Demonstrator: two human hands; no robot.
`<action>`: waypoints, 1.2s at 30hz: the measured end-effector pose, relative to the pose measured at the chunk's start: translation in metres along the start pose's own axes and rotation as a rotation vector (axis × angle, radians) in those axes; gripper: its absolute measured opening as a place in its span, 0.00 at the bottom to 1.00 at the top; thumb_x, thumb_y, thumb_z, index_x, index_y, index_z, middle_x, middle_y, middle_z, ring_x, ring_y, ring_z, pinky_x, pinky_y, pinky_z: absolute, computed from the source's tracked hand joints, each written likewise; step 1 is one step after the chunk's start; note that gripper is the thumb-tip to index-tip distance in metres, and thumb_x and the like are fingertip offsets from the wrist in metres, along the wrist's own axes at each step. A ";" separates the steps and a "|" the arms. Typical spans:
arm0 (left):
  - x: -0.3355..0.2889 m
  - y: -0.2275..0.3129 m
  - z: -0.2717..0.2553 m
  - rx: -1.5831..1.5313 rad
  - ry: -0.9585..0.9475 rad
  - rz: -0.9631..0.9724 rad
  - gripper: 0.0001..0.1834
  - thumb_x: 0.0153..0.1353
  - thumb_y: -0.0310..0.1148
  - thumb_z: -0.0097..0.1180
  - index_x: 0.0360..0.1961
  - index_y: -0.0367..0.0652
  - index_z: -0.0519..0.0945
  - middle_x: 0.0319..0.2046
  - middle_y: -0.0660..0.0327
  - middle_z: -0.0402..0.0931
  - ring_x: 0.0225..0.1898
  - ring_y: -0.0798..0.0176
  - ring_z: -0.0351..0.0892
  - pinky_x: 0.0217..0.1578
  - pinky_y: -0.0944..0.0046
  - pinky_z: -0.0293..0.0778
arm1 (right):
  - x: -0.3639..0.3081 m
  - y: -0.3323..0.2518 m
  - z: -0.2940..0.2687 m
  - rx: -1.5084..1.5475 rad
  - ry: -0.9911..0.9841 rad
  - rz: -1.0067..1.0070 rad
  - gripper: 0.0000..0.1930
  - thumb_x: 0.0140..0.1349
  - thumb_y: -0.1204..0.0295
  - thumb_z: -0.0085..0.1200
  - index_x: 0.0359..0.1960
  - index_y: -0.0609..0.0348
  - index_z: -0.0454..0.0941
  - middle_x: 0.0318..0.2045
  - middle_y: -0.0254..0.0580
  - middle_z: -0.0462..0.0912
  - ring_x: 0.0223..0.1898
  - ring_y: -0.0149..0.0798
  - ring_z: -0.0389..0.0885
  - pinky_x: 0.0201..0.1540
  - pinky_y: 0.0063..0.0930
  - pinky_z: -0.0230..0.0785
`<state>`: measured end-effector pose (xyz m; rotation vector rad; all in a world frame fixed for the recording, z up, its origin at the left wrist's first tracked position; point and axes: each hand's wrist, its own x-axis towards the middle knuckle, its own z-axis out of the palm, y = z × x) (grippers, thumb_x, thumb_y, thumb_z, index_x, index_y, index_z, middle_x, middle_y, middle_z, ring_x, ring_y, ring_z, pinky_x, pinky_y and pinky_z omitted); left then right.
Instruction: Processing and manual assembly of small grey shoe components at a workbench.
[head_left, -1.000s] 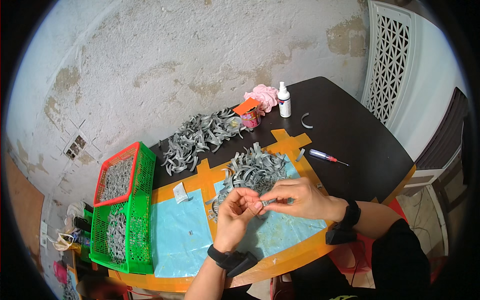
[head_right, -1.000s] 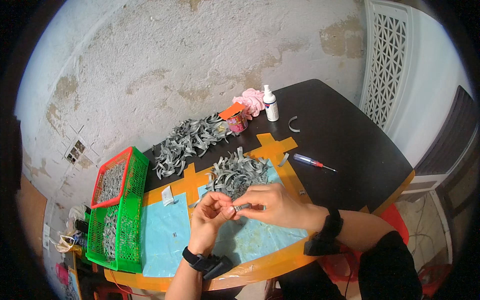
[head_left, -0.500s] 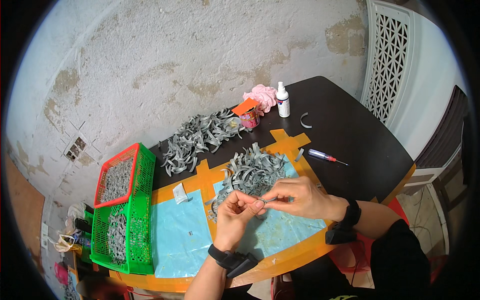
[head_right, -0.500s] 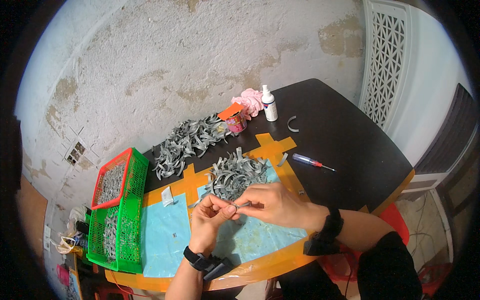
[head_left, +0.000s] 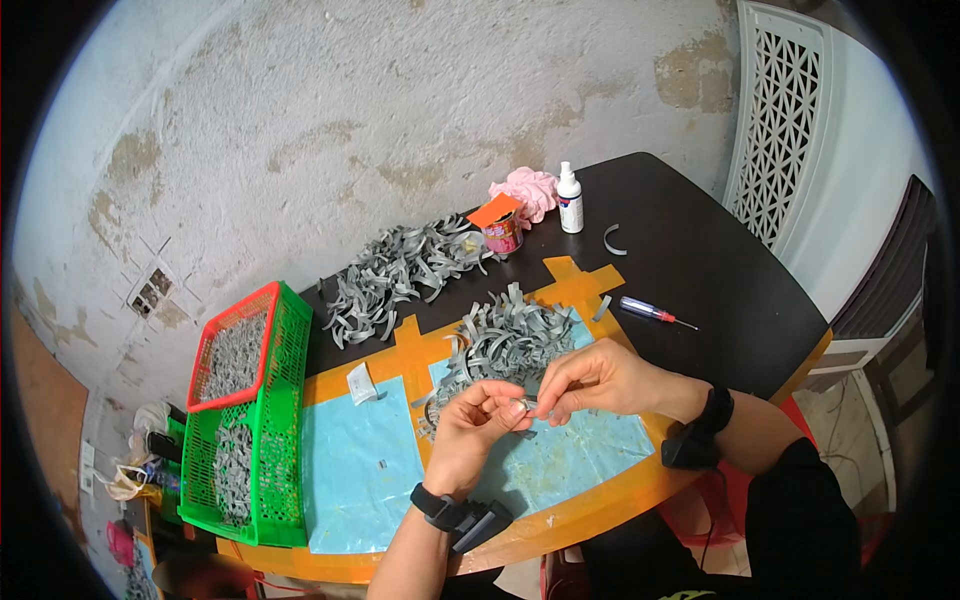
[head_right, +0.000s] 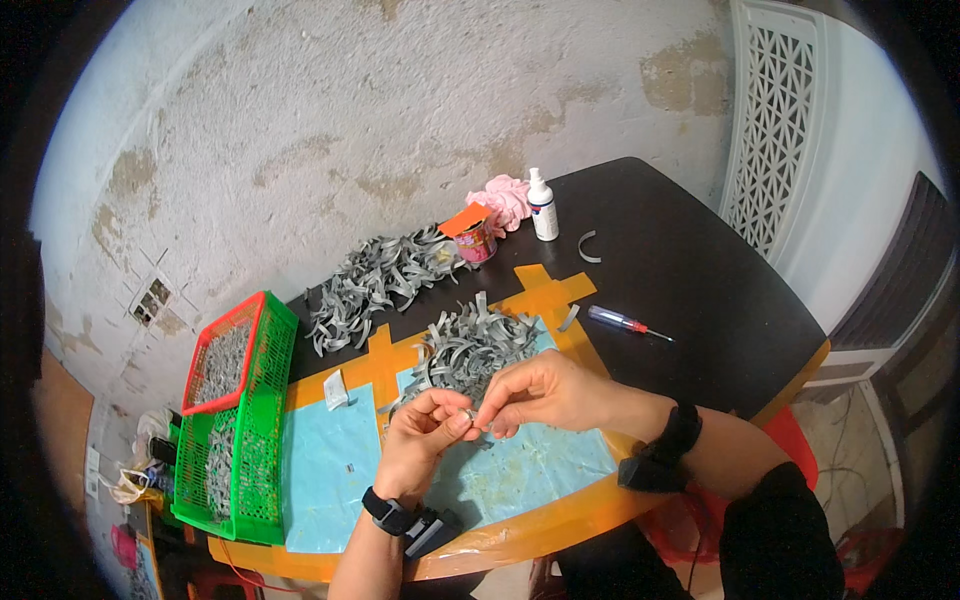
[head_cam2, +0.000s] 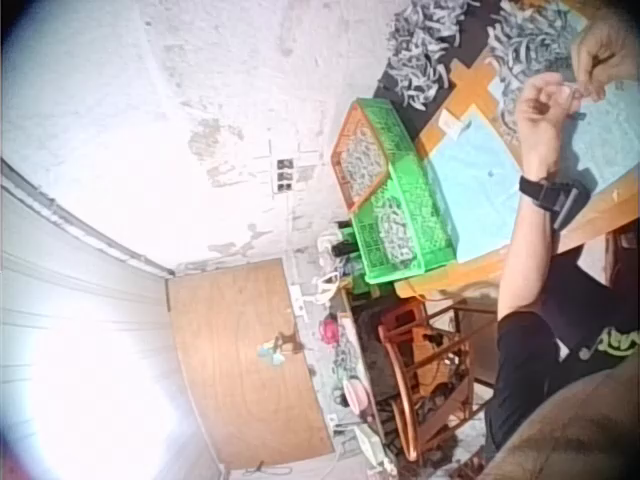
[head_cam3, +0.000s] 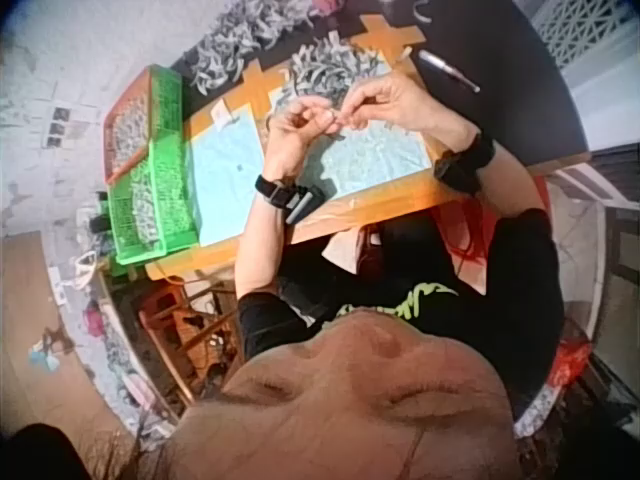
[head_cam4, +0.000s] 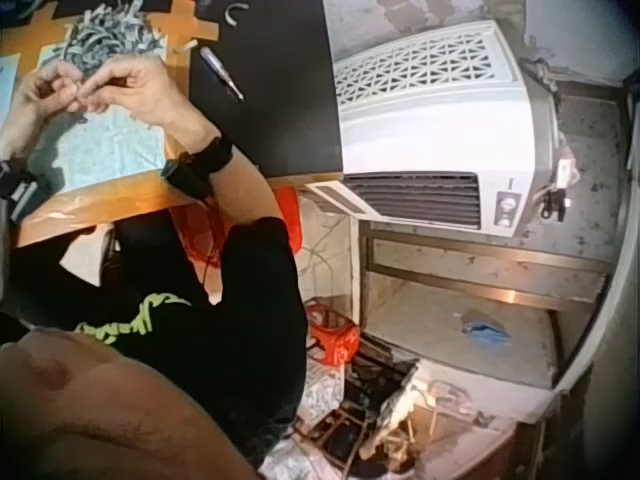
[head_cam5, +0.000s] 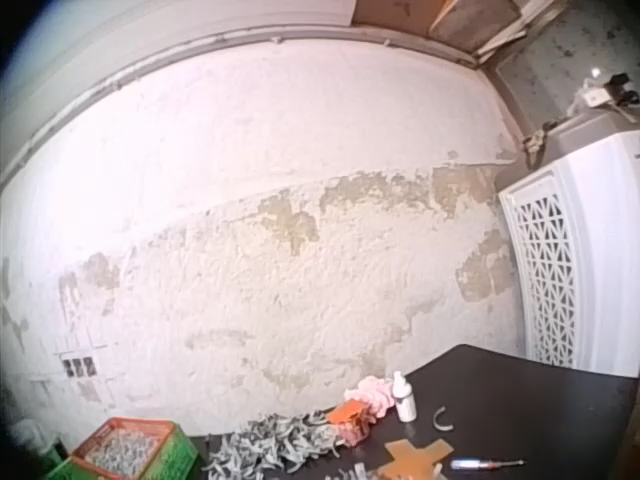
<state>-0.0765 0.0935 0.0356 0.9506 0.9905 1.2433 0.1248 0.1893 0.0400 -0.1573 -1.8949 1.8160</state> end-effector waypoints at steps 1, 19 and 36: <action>0.000 0.001 0.001 -0.001 0.000 0.000 0.07 0.60 0.22 0.56 0.40 0.37 0.77 0.33 0.60 0.80 0.35 0.69 0.80 0.39 0.72 0.76 | 0.001 0.001 0.000 0.003 -0.025 -0.032 0.08 0.57 0.80 0.58 0.39 0.63 0.81 0.36 0.38 0.80 0.35 0.27 0.78 0.39 0.20 0.72; -0.001 -0.003 0.003 0.003 -0.043 -0.030 0.06 0.61 0.23 0.56 0.40 0.37 0.78 0.34 0.59 0.80 0.36 0.67 0.81 0.41 0.70 0.77 | -0.002 -0.008 -0.003 0.231 -0.006 0.290 0.08 0.62 0.75 0.54 0.40 0.66 0.78 0.33 0.40 0.82 0.32 0.30 0.81 0.37 0.22 0.76; -0.002 -0.006 0.008 0.033 -0.042 0.033 0.05 0.61 0.23 0.55 0.38 0.37 0.76 0.33 0.58 0.80 0.35 0.67 0.81 0.39 0.70 0.77 | -0.001 -0.009 0.001 0.266 0.083 0.358 0.09 0.58 0.74 0.58 0.37 0.66 0.75 0.31 0.40 0.81 0.31 0.30 0.81 0.37 0.22 0.75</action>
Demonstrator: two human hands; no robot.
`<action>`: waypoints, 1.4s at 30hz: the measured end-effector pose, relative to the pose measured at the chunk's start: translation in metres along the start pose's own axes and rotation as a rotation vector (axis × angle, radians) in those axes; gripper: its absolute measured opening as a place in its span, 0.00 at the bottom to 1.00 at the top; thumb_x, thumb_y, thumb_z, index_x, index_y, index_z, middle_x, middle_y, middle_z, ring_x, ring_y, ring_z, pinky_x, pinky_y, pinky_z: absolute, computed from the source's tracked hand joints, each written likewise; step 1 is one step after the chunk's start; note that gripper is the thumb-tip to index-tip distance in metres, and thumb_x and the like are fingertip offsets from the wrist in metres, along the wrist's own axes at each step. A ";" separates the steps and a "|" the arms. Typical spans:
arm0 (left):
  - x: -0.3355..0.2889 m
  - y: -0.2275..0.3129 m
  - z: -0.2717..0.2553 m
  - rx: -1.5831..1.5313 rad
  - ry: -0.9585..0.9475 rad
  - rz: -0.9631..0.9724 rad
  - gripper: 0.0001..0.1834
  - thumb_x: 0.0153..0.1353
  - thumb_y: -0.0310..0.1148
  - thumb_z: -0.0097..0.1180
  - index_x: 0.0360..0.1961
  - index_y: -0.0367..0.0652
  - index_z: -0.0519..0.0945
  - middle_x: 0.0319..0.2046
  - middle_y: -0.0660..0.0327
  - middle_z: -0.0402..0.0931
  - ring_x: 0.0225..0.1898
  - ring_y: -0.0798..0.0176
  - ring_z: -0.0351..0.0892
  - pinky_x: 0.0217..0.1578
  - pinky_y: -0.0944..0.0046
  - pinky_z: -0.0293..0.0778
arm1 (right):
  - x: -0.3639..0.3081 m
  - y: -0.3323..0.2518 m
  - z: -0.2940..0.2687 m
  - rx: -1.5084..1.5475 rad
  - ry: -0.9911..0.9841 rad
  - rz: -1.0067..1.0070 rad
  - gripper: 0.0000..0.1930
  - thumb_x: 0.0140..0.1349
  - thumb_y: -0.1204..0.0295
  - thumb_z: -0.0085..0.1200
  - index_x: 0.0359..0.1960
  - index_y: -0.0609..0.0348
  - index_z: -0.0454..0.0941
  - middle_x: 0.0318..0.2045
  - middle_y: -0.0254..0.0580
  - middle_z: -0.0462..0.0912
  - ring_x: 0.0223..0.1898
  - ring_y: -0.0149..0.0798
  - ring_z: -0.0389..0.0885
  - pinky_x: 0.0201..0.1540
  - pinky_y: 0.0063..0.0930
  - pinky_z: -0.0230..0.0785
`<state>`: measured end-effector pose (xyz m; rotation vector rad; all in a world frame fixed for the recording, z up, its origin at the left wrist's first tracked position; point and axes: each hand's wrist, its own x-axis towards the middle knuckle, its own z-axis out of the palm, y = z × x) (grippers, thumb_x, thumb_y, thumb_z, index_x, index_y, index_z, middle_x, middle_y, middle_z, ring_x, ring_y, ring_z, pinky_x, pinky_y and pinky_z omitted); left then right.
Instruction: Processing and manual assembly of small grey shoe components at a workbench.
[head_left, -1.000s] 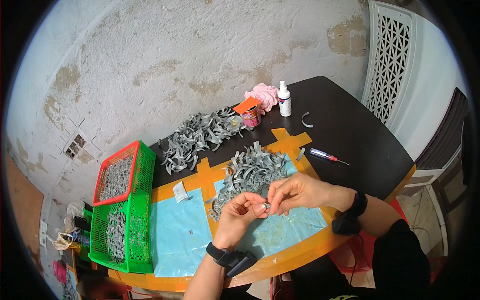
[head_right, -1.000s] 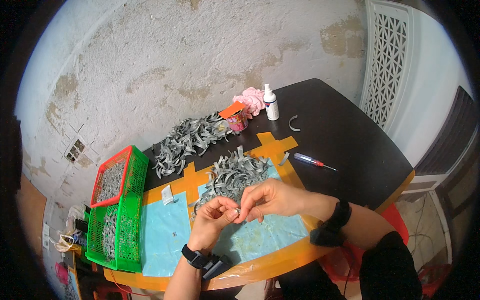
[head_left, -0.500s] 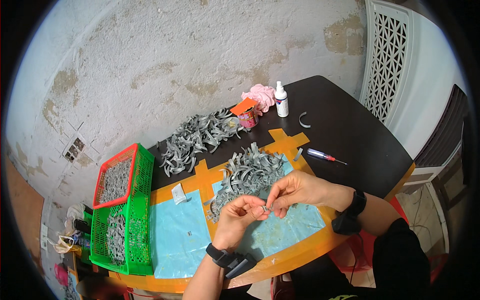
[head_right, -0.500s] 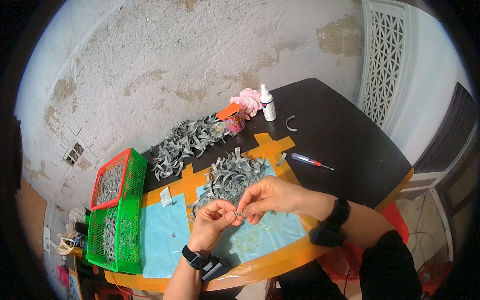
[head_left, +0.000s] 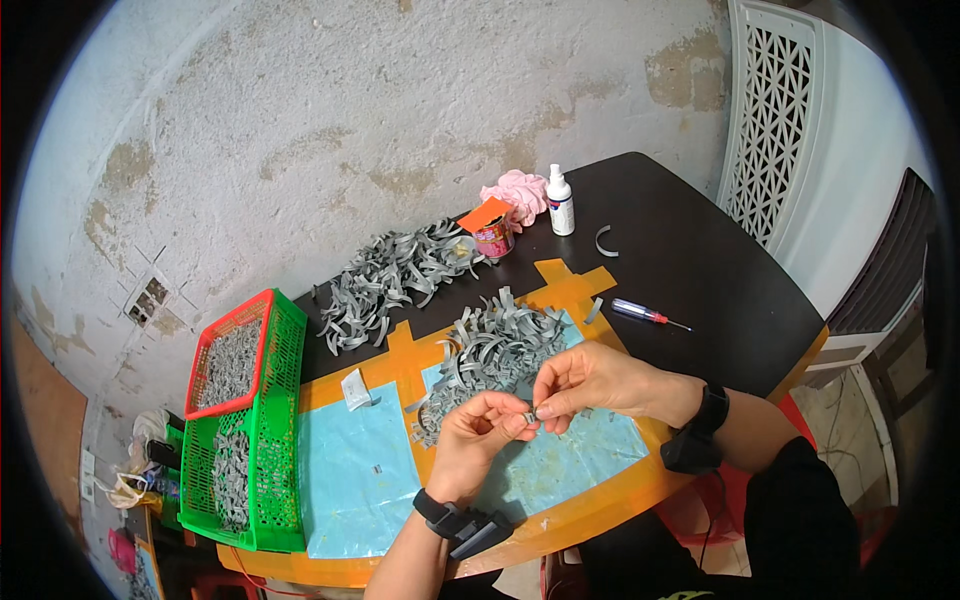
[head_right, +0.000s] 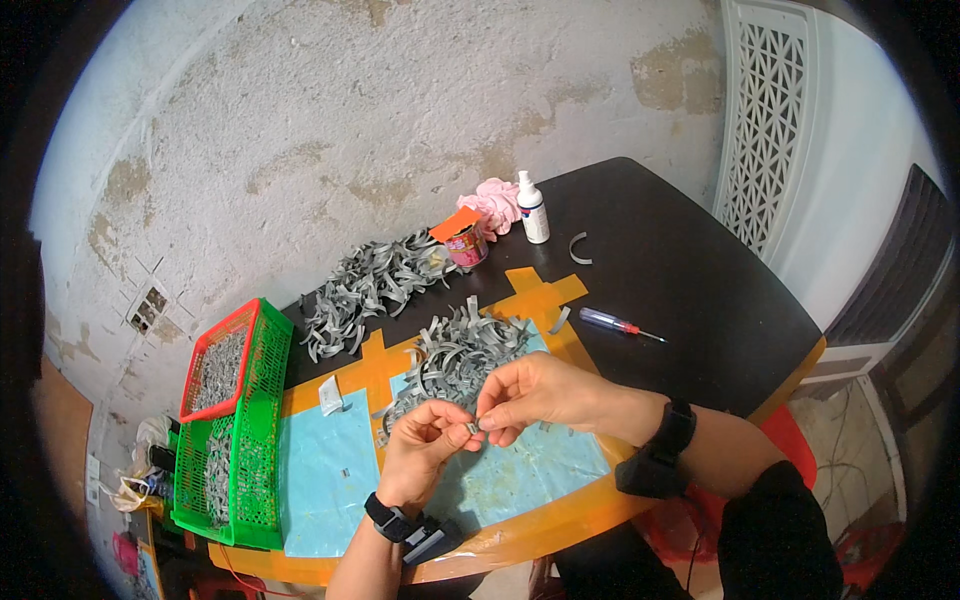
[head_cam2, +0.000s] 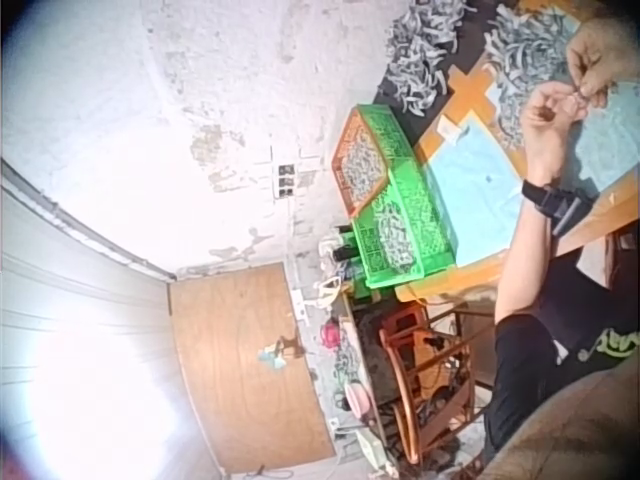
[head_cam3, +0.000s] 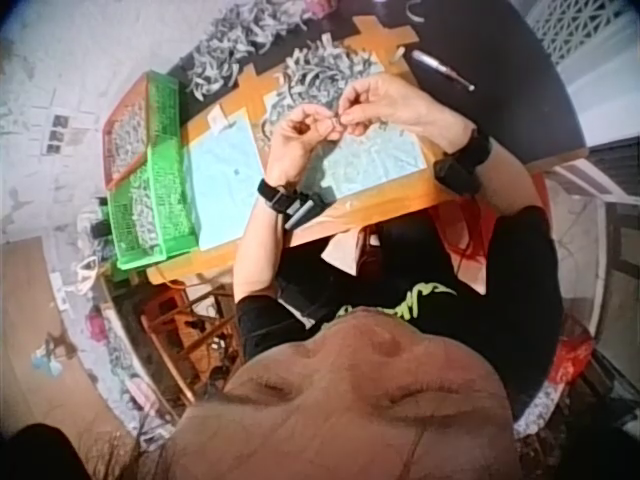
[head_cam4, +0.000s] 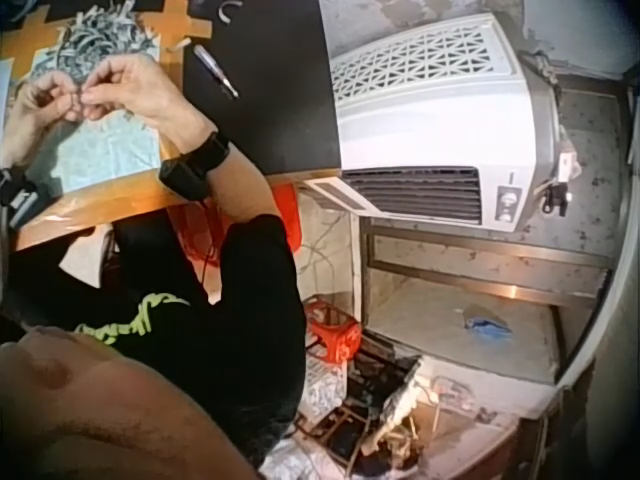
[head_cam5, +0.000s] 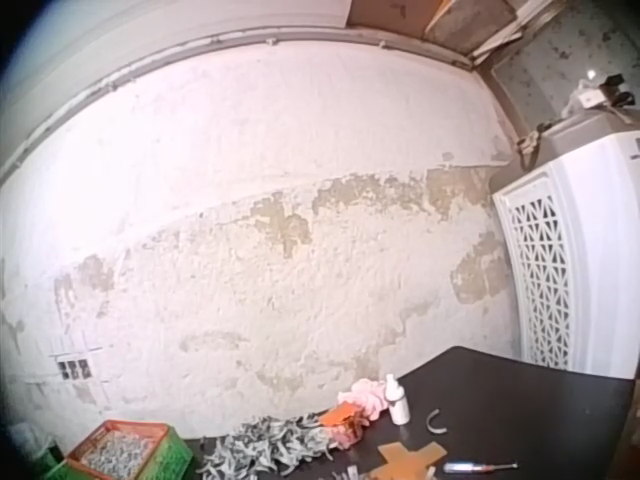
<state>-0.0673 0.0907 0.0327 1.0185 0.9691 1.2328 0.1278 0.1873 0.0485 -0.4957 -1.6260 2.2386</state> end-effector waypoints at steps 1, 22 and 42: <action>0.000 0.000 0.000 0.000 -0.001 -0.001 0.05 0.61 0.23 0.55 0.38 0.37 0.76 0.33 0.58 0.80 0.35 0.67 0.81 0.39 0.70 0.77 | 0.000 0.000 0.000 -0.006 0.006 0.000 0.09 0.58 0.73 0.59 0.36 0.66 0.75 0.31 0.40 0.81 0.31 0.30 0.81 0.37 0.21 0.75; 0.000 0.000 0.004 0.106 0.046 -0.036 0.05 0.62 0.24 0.55 0.38 0.37 0.76 0.32 0.61 0.79 0.33 0.70 0.77 0.39 0.72 0.72 | 0.005 0.017 0.002 -0.204 0.082 -0.191 0.05 0.59 0.80 0.56 0.36 0.68 0.77 0.30 0.40 0.82 0.32 0.29 0.81 0.35 0.21 0.74; -0.001 0.005 0.005 0.017 0.078 -0.171 0.06 0.62 0.28 0.55 0.39 0.37 0.76 0.33 0.62 0.79 0.34 0.70 0.78 0.39 0.71 0.75 | 0.006 0.007 0.007 -1.060 0.008 -0.705 0.05 0.56 0.83 0.51 0.34 0.64 0.72 0.32 0.43 0.70 0.33 0.45 0.76 0.35 0.34 0.69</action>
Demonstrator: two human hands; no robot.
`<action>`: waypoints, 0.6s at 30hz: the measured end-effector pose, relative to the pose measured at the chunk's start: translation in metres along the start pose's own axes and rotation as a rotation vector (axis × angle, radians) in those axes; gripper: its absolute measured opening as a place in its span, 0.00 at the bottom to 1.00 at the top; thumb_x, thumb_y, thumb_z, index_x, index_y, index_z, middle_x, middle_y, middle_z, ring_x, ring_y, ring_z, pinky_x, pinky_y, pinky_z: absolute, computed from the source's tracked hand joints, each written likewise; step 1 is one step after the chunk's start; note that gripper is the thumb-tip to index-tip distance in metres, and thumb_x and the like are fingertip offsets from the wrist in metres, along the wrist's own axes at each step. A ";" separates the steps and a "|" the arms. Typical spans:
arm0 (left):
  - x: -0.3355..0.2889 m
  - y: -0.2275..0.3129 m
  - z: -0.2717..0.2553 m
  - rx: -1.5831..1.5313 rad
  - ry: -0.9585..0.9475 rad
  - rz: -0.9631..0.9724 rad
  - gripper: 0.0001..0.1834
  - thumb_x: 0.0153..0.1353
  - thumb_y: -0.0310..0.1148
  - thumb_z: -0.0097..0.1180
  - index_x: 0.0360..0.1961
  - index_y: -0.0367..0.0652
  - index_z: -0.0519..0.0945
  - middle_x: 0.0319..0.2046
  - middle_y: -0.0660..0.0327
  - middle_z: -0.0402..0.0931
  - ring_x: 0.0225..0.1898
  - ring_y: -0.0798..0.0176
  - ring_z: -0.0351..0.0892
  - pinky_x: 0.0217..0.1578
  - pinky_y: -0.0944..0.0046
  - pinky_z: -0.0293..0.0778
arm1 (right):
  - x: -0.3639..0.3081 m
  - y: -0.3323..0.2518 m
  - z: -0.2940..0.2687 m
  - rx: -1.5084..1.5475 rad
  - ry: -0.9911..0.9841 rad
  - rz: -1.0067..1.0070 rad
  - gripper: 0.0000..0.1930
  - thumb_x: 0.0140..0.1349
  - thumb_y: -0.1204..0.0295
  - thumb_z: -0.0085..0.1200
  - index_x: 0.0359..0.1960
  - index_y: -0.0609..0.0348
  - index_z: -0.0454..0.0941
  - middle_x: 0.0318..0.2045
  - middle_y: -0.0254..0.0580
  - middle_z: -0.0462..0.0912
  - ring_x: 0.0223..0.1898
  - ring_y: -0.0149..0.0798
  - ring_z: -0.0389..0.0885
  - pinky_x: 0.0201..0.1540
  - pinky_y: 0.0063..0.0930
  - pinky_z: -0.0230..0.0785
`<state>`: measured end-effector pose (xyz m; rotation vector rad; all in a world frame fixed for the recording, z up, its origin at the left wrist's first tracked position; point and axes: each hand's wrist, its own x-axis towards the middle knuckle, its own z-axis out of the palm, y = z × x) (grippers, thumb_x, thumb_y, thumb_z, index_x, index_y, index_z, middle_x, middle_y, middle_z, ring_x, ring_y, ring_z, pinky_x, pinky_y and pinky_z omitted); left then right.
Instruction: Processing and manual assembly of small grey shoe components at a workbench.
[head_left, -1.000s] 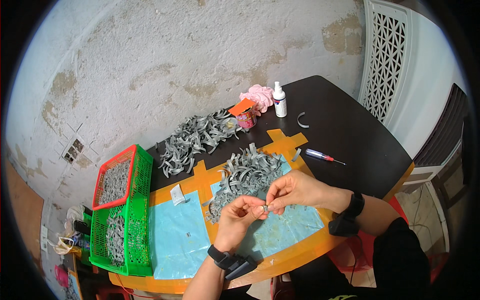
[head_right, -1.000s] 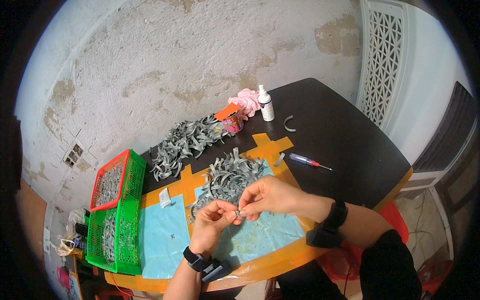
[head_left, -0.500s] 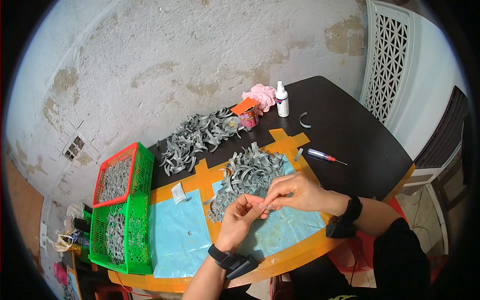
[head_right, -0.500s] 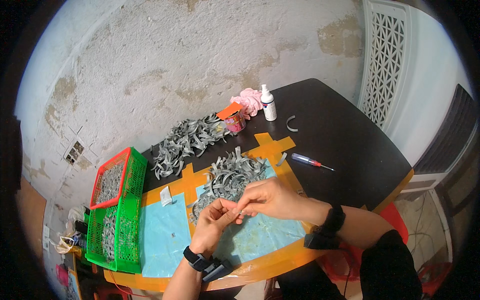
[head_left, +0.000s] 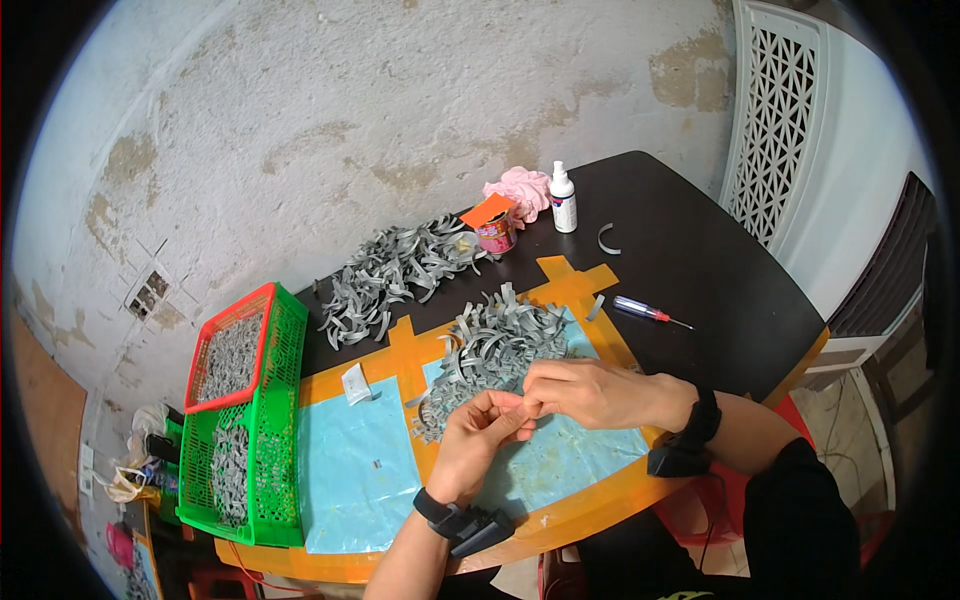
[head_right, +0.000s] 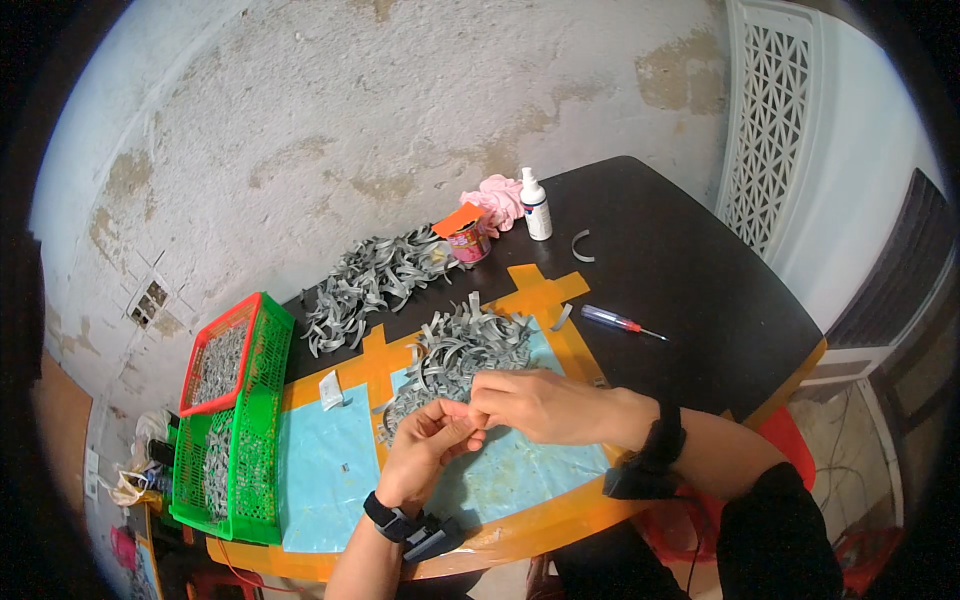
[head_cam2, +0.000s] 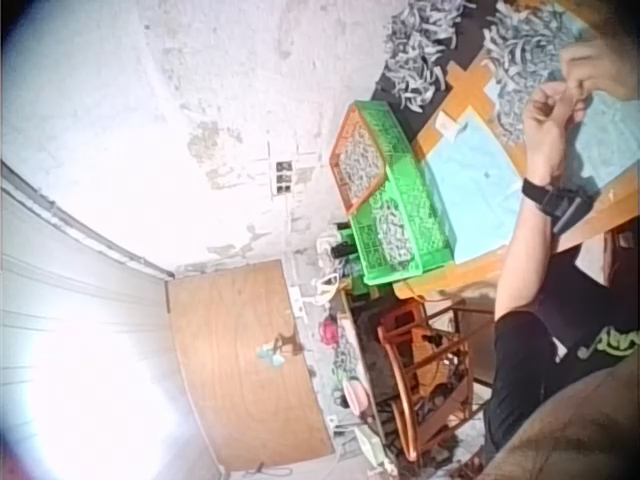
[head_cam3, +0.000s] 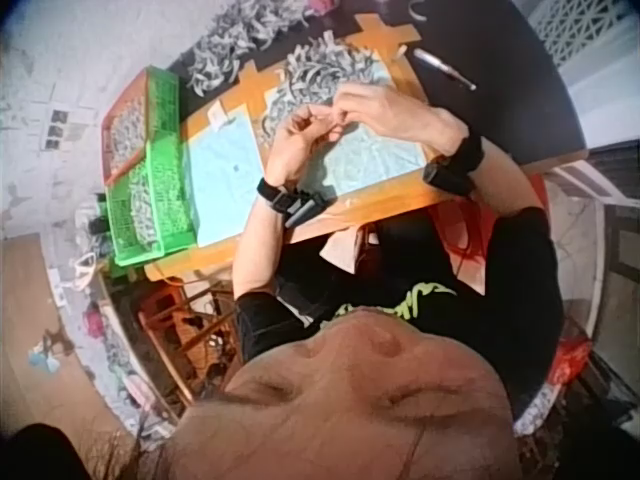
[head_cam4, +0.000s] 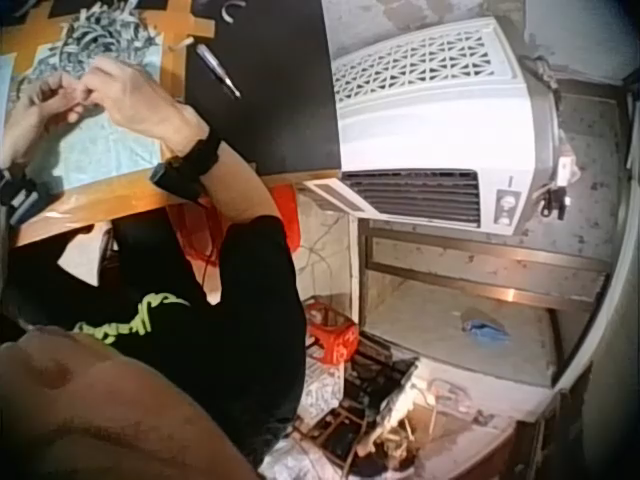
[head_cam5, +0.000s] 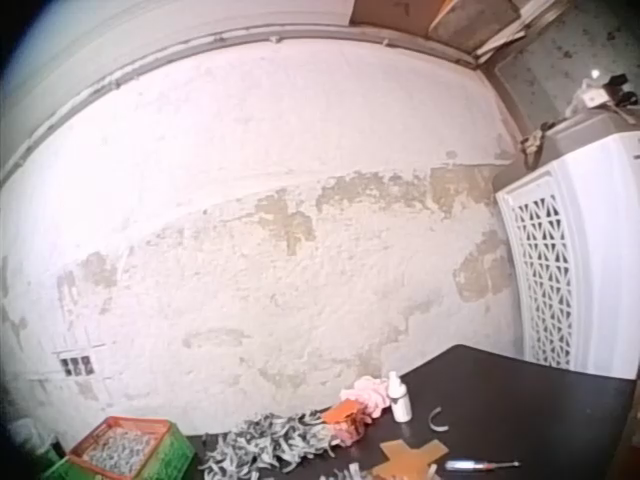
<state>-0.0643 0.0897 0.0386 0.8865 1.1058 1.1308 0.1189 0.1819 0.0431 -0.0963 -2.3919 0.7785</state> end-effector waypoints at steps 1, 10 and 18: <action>0.000 -0.001 0.000 0.001 -0.001 -0.001 0.06 0.62 0.28 0.55 0.39 0.37 0.76 0.33 0.62 0.79 0.34 0.70 0.78 0.39 0.71 0.75 | 0.000 0.000 0.001 -0.036 -0.005 0.006 0.05 0.56 0.83 0.50 0.34 0.64 0.70 0.32 0.43 0.69 0.34 0.46 0.76 0.36 0.35 0.69; 0.000 0.007 -0.007 -0.144 0.049 0.108 0.09 0.62 0.24 0.54 0.44 0.37 0.74 0.31 0.63 0.78 0.33 0.69 0.78 0.38 0.71 0.75 | -0.002 0.001 0.002 0.083 0.115 0.084 0.05 0.57 0.82 0.51 0.33 0.64 0.69 0.32 0.43 0.70 0.34 0.45 0.75 0.35 0.33 0.68; 0.003 -0.004 -0.011 -0.040 -0.045 0.230 0.15 0.57 0.20 0.58 0.47 0.36 0.77 0.38 0.62 0.79 0.36 0.70 0.77 0.39 0.72 0.74 | -0.004 0.003 0.011 0.346 0.154 0.234 0.04 0.57 0.82 0.53 0.33 0.63 0.71 0.32 0.39 0.73 0.32 0.34 0.75 0.34 0.27 0.68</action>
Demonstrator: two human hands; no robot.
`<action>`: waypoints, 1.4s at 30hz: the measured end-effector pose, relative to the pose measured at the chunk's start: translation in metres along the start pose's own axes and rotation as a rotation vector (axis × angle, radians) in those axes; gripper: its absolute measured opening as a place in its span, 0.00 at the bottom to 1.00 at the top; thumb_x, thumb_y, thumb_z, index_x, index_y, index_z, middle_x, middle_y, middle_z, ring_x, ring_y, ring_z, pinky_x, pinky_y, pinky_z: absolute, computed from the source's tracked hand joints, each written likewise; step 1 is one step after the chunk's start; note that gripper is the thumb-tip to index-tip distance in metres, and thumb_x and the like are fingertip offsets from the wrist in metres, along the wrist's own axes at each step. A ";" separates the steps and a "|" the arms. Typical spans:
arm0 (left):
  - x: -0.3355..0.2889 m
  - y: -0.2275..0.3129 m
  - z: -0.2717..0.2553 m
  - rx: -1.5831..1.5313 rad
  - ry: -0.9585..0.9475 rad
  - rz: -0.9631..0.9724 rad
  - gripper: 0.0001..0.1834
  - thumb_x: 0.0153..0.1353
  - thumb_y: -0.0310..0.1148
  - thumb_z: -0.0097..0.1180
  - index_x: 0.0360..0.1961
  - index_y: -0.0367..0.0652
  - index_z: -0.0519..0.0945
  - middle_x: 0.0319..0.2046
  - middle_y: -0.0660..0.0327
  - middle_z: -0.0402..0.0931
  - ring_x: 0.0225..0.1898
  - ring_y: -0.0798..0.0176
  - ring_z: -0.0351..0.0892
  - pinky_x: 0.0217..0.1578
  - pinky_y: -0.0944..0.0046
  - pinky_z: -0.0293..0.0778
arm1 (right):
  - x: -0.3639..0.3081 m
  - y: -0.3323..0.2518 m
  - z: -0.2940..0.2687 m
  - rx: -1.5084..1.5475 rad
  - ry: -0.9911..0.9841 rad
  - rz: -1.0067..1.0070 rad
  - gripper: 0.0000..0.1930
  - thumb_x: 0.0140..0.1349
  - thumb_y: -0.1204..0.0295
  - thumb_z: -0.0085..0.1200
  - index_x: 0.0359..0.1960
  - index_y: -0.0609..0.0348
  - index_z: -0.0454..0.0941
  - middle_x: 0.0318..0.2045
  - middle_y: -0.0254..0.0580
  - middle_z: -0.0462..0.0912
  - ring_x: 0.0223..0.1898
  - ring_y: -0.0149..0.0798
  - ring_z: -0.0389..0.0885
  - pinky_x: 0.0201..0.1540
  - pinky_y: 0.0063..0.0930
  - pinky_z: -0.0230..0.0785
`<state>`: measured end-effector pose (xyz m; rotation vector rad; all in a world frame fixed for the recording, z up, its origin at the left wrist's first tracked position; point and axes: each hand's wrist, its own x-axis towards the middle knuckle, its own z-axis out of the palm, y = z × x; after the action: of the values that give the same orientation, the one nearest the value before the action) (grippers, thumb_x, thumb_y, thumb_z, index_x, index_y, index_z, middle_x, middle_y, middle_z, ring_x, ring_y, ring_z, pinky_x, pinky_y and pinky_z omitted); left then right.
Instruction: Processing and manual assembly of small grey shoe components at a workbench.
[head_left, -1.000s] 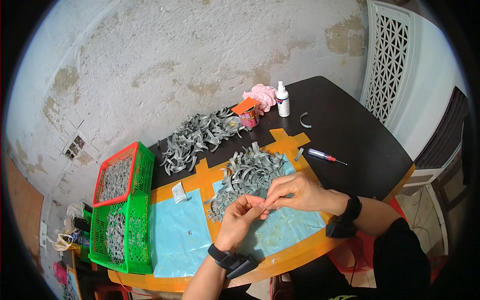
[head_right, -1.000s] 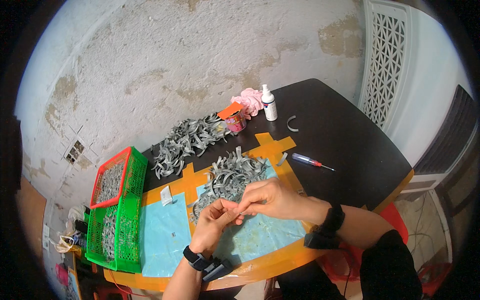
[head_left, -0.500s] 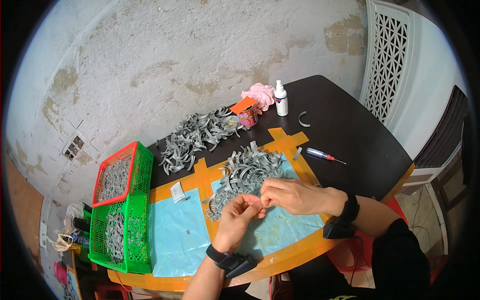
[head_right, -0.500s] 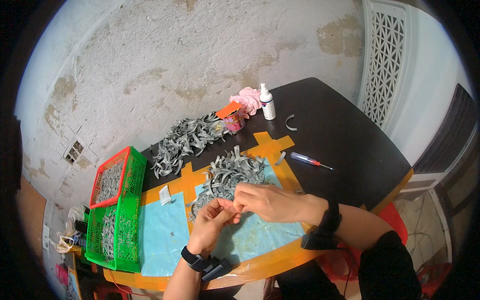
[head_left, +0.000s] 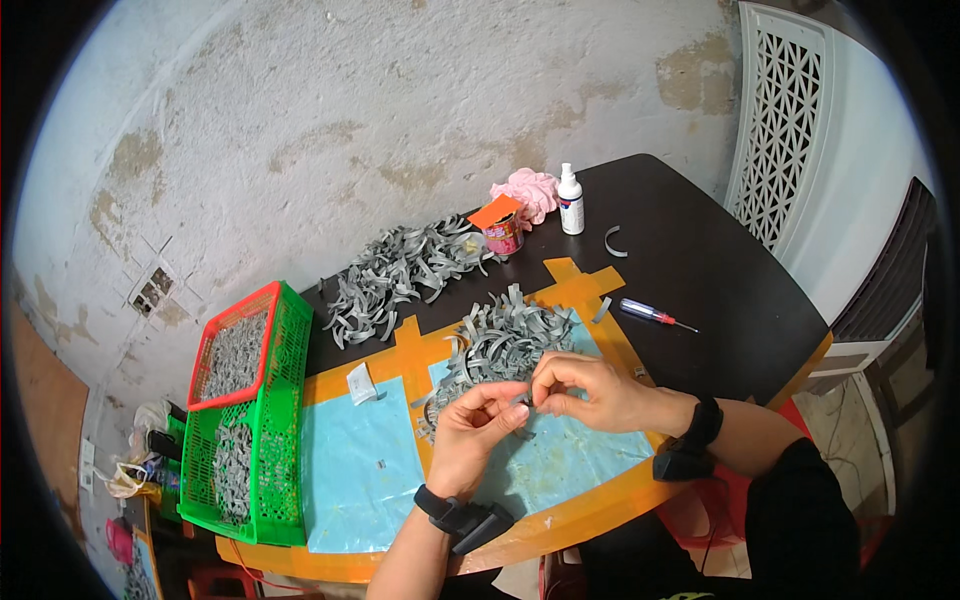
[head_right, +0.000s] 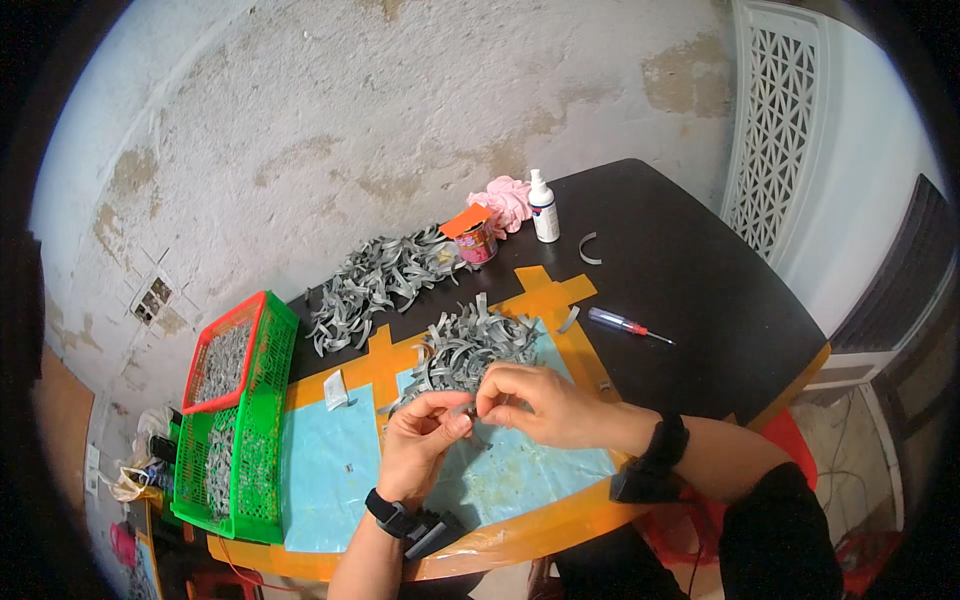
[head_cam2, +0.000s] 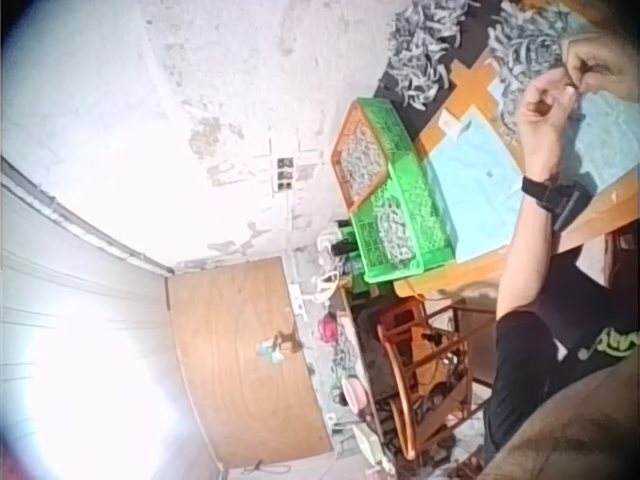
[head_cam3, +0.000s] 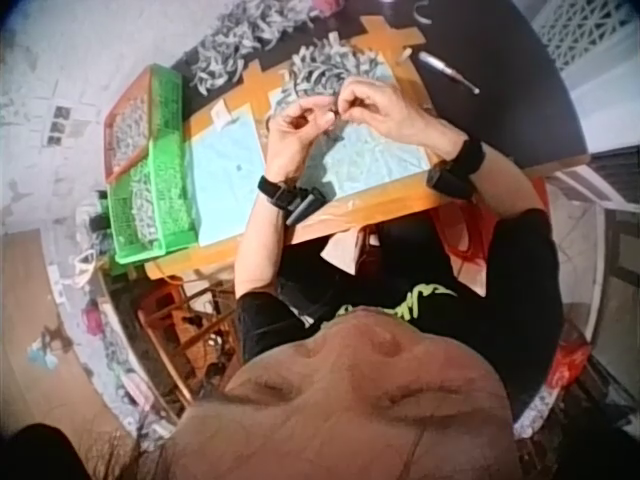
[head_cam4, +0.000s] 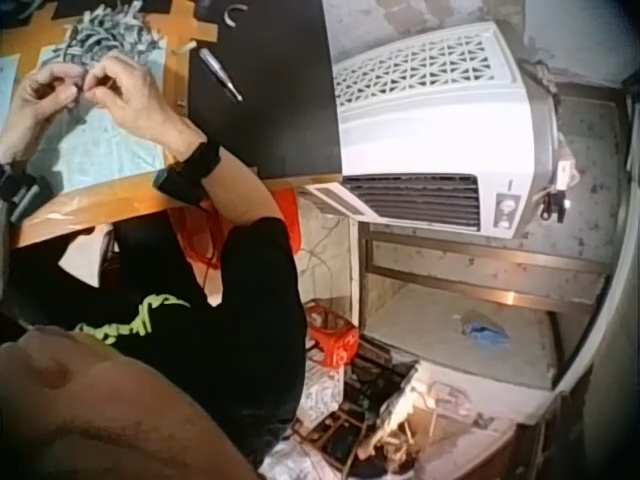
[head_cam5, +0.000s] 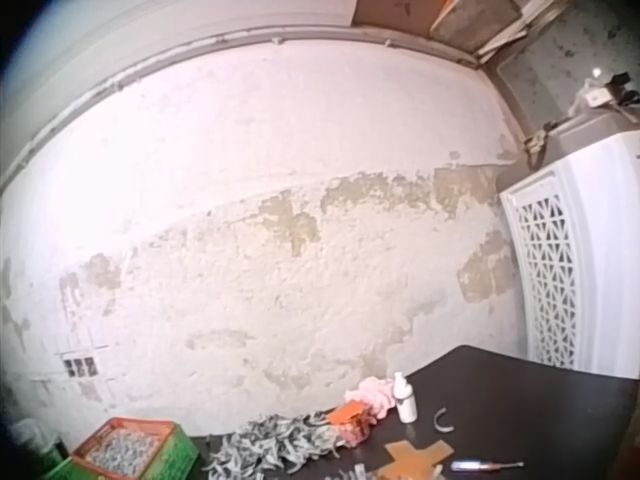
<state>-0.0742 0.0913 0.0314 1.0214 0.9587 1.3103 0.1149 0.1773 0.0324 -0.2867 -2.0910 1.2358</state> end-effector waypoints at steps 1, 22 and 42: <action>0.002 0.000 0.003 -0.014 0.018 0.018 0.14 0.58 0.20 0.58 0.47 0.37 0.77 0.38 0.62 0.79 0.36 0.70 0.77 0.39 0.72 0.74 | -0.001 0.001 0.001 0.088 0.028 0.054 0.05 0.57 0.83 0.53 0.33 0.63 0.71 0.33 0.38 0.73 0.32 0.32 0.75 0.34 0.25 0.68; 0.000 0.001 0.003 -0.011 -0.089 -0.085 0.08 0.55 0.20 0.61 0.35 0.39 0.76 0.31 0.63 0.79 0.32 0.73 0.77 0.36 0.72 0.74 | 0.003 -0.002 -0.011 0.556 -0.183 0.308 0.14 0.66 0.73 0.49 0.51 0.64 0.72 0.33 0.31 0.73 0.31 0.23 0.73 0.34 0.18 0.68; -0.002 0.011 0.011 0.067 -0.021 -0.195 0.14 0.52 0.20 0.63 0.41 0.37 0.80 0.33 0.62 0.81 0.33 0.72 0.78 0.38 0.72 0.73 | 0.004 0.006 -0.017 0.515 -0.172 0.317 0.02 0.59 0.82 0.54 0.34 0.66 0.76 0.35 0.37 0.72 0.34 0.30 0.77 0.37 0.22 0.73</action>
<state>-0.0667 0.0883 0.0449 0.9649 1.0645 1.1107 0.1226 0.1941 0.0343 -0.2874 -1.8235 1.9956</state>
